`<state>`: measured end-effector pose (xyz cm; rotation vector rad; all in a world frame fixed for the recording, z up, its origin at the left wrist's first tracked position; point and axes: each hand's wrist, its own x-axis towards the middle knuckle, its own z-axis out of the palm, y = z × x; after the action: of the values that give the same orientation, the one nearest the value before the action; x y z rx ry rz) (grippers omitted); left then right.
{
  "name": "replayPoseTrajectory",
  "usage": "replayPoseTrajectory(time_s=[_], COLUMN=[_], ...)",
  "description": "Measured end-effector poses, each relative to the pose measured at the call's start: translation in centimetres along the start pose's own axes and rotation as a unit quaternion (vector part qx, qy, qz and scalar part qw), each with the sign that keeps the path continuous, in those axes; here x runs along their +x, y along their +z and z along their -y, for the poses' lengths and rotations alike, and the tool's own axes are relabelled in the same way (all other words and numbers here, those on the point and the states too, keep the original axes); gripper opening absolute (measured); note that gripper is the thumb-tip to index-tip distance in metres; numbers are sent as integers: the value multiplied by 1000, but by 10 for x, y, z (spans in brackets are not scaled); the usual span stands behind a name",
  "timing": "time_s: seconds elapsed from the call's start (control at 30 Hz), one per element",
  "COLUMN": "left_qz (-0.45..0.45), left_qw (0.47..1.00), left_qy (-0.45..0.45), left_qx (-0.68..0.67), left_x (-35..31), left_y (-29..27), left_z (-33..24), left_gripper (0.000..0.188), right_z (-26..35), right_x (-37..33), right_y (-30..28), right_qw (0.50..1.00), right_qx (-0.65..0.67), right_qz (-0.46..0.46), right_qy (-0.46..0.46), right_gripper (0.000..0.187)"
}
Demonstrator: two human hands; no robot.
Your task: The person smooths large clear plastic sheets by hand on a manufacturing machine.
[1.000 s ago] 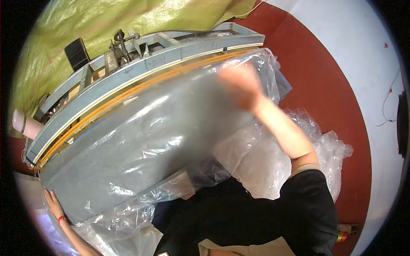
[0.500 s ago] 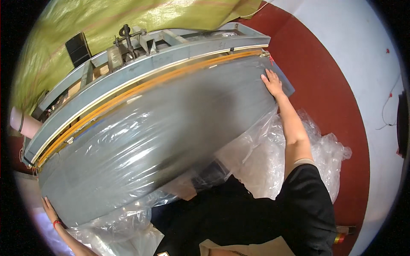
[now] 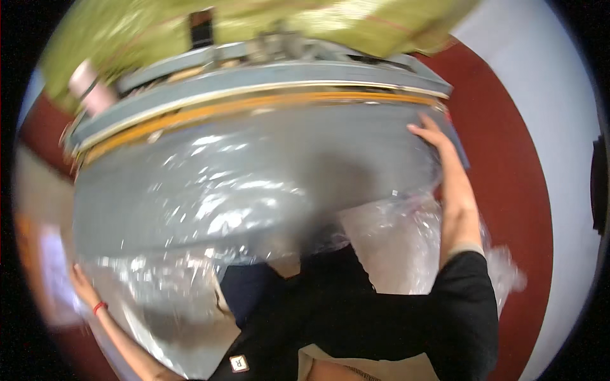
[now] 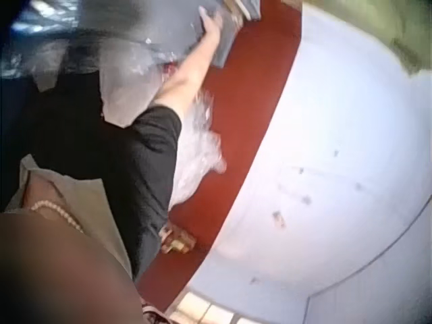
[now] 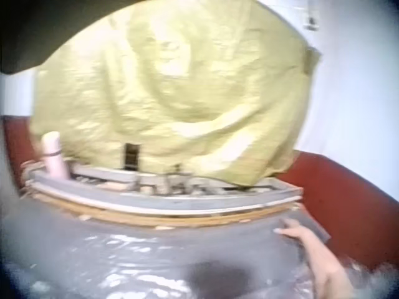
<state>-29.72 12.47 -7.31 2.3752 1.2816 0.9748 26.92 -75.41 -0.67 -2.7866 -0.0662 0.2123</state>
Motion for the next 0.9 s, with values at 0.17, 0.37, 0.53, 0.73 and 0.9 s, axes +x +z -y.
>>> replayPoseTrajectory(time_s=[0.17, 0.37, 0.53, 0.73, 0.9], left_qz=[12, -131, -142, -185, -67], left_qw=[975, 897, 768, 708, 623], left_qy=[-130, -332, -446, -592, -618], left_qx=[178, 262, 437, 337, 476], left_x=[-186, -384, -503, -492, -508], left_y=[-65, -128, -196, -230, -274], left_z=[28, 124, 128, 124, 185], left_gripper=[40, 51, 31, 15, 17], right_z=[81, 81, 127, 132, 116], right_x=[-23, 18, 11, -7, -9], right_y=[9, 24, 52, 44, 39], right_qw=[941, 941, 931, 925, 923], right_qx=[50, 27, 41, 106, 56], right_qz=[-253, -263, -226, -222, -260], right_qy=[-220, -211, -284, -289, -277], right_gripper=[52, 69, 63, 57, 54])
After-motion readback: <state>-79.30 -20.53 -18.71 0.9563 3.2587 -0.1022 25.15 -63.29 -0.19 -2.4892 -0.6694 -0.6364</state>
